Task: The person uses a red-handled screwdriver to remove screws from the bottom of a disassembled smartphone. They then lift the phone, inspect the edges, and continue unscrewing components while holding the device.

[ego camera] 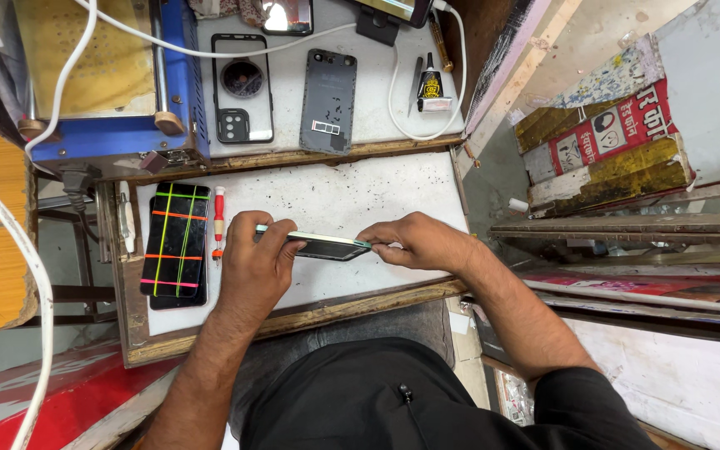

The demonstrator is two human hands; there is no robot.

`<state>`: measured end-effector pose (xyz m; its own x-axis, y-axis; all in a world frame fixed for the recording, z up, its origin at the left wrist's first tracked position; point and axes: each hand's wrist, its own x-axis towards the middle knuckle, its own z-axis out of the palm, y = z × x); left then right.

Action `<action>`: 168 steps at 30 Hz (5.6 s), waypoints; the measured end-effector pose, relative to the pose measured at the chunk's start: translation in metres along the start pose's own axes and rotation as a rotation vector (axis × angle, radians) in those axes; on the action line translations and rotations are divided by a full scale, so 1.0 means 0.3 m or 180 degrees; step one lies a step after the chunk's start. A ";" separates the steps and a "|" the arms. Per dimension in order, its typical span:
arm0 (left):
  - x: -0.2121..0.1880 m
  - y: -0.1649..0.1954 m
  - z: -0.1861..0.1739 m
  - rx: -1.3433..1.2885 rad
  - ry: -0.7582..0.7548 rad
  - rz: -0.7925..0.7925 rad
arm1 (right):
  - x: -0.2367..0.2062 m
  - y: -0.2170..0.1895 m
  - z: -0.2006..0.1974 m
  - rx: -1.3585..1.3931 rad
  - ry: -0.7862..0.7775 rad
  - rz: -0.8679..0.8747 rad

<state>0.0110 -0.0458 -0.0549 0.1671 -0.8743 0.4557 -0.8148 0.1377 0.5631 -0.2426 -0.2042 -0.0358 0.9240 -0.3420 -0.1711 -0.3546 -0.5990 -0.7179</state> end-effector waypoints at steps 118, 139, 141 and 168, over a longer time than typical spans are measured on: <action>-0.028 0.114 0.141 0.0296 -0.0022 0.0520 | 0.002 -0.269 0.035 -0.0085 0.1104 -0.0048; -0.082 0.109 0.169 0.0394 0.0168 0.0162 | 0.045 -0.201 0.145 0.0408 0.1609 -0.0213; -0.079 0.108 0.155 0.0224 0.0221 -0.0154 | 0.041 -0.188 0.151 0.0638 0.1682 -0.0206; -0.011 -0.075 0.109 -0.2383 0.0005 -0.1808 | -0.019 -0.091 0.174 0.0328 0.1124 -0.0347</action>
<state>0.0107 -0.0611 -0.0918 0.4313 -0.9019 -0.0228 -0.0422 -0.0454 0.9981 -0.2309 -0.1482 -0.0505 0.8429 -0.5195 0.1402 -0.2241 -0.5758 -0.7863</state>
